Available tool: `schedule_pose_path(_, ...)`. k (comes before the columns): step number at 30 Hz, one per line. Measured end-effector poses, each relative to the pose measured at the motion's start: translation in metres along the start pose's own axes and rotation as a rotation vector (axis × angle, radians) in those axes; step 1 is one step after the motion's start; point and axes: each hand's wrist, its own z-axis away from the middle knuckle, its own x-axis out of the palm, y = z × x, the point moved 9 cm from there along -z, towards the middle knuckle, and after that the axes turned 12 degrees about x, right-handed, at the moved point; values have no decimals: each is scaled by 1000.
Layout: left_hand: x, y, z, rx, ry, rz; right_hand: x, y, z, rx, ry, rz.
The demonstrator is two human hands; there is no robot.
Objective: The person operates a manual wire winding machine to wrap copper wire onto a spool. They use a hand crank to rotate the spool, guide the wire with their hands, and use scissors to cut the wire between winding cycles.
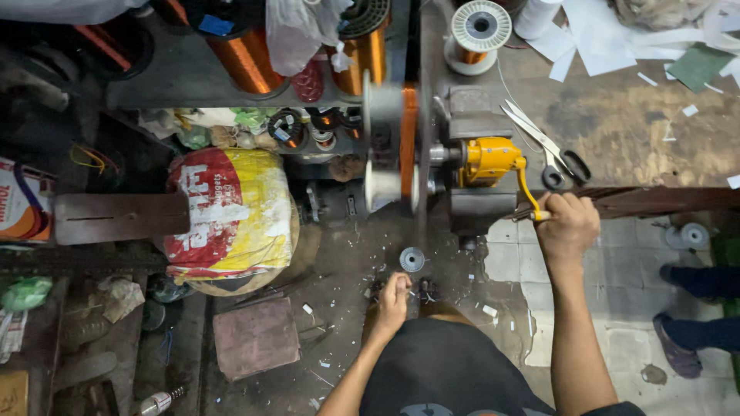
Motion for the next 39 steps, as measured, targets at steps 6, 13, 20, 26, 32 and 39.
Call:
schedule_pose_path(6, 4, -4, -2, 18, 17, 81, -33, -7, -28, -46, 82, -80)
schedule_pose_path(13, 3, -4, 1, 14, -23, -31, -43, -14, -72, -73, 108, -131)
schedule_pose_path(20, 0, 4, 1, 37, -10, -28, -25, -24, -111, -88, 144, -59)
schedule_pose_path(26, -2, 36, -9, 105, -17, -61, -5, -22, -136, -89, 98, -126)
schedule_pose_path(32, -2, 28, -9, -112, -85, -151, 32, -12, -143, -50, 56, -144)
schedule_pose_path(39, -1, 15, -17, 93, 7, -41, 103, -6, -143, -226, -80, 118)
